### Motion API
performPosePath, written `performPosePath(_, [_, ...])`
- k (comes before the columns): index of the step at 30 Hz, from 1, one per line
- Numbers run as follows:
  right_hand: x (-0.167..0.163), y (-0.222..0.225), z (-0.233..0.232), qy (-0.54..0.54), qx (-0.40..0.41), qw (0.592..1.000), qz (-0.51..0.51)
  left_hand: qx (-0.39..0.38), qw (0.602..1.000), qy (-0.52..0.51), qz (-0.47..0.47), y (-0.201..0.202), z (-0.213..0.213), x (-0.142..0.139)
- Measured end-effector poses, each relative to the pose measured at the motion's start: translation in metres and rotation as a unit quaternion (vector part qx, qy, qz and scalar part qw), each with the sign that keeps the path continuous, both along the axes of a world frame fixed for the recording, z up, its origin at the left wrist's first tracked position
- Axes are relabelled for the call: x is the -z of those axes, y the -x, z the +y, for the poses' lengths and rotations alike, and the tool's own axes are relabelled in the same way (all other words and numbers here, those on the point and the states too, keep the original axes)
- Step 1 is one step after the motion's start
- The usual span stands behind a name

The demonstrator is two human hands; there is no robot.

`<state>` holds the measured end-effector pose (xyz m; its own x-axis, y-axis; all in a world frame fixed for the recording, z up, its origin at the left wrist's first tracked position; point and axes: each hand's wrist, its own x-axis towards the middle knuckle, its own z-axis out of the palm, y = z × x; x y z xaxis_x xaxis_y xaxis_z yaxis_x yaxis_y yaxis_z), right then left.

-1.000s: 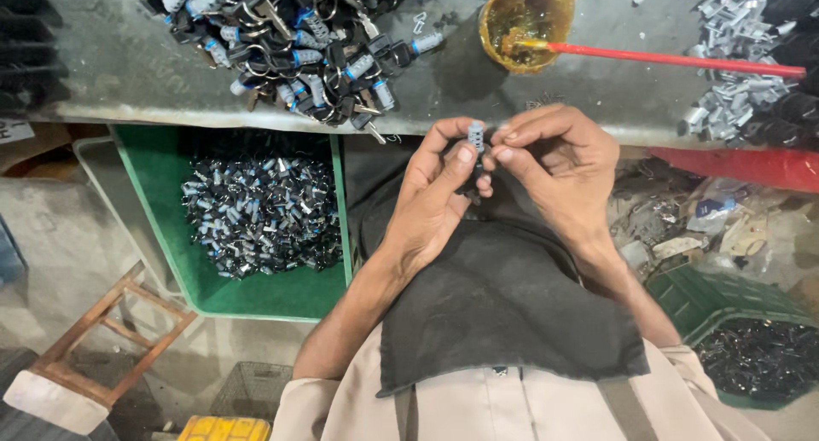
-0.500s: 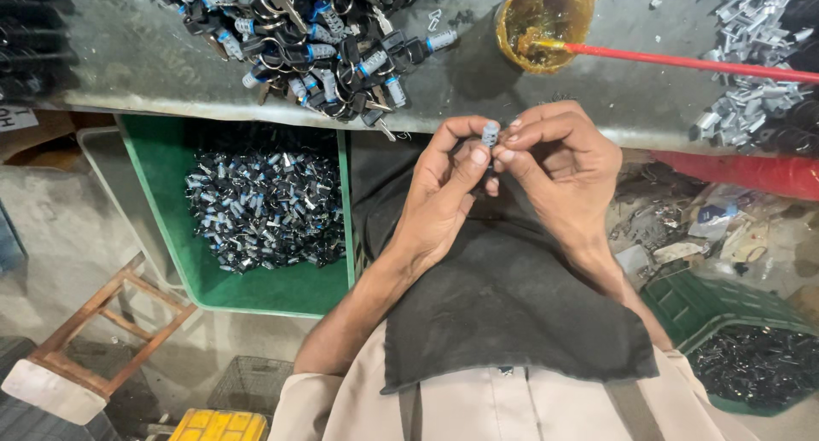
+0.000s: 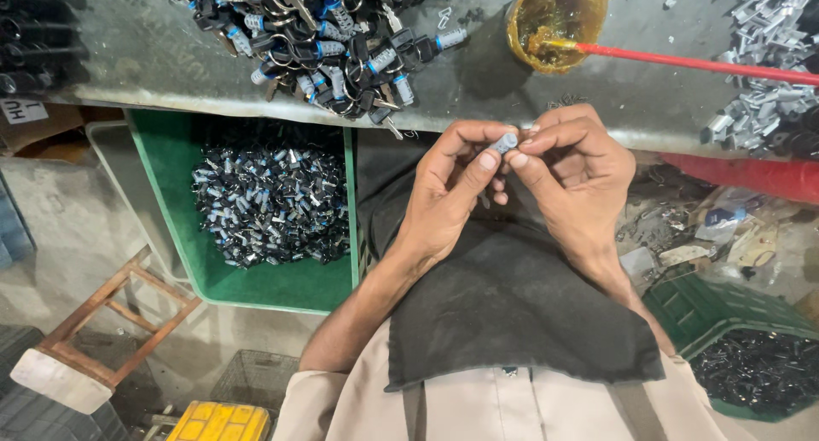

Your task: The person picks small metal lock components one at a time from a pile on the bench, holds each in one hand, and uses a red-handled brush to apply a yellow liquid from a bowl onto the part. The treated part is then dropped into a green bin below the bench, and the cycle repeats.

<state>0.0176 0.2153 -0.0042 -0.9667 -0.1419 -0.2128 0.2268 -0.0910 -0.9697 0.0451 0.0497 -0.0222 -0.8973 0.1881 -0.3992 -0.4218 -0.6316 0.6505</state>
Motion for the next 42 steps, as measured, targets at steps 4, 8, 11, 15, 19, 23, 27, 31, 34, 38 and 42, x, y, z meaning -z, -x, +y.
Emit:
performPosePath(4, [-0.008,-0.001,-0.003,-0.033,0.004,0.999,0.007,-0.012,1.0,-0.022,-0.011,0.0,0.001,0.0])
performPosePath(8, [-0.013,-0.002,-0.006,-0.058,0.011,0.998,0.018,-0.021,0.999,-0.043,-0.022,0.0,0.003,0.0])
performPosePath(11, [-0.013,-0.003,-0.007,-0.066,0.012,0.997,0.042,-0.022,0.998,-0.053,-0.031,0.001,0.002,0.0])
performPosePath(15, [-0.012,-0.004,-0.004,-0.091,0.006,0.995,0.041,-0.015,1.0,-0.01,-0.011,0.001,0.001,-0.002])
performPosePath(19, [-0.007,-0.003,0.002,-0.069,-0.009,0.997,0.016,-0.008,1.0,0.011,-0.007,0.0,0.0,-0.002])
performPosePath(23, [0.011,0.008,0.009,0.171,-0.025,0.982,-0.075,0.025,0.998,-0.037,-0.037,0.004,-0.005,-0.002])
performPosePath(27, [0.023,0.012,0.017,0.187,-0.007,0.978,-0.098,0.067,0.995,-0.04,-0.063,0.009,-0.015,-0.008])
performPosePath(31, [0.017,0.027,0.038,0.118,0.113,0.986,0.018,0.022,1.0,0.02,-0.001,0.015,-0.017,-0.015])
performPosePath(34, [0.001,0.038,0.058,-0.186,0.087,0.967,0.151,-0.024,1.0,0.004,-0.004,0.028,-0.009,-0.011])
performPosePath(38, [-0.011,0.047,0.064,-0.242,0.096,0.949,0.178,-0.059,0.988,-0.128,-0.066,0.048,0.003,0.003])
performPosePath(42, [-0.015,0.047,0.062,-0.086,0.151,0.975,0.14,-0.074,0.979,-0.173,-0.082,0.053,0.005,0.01])
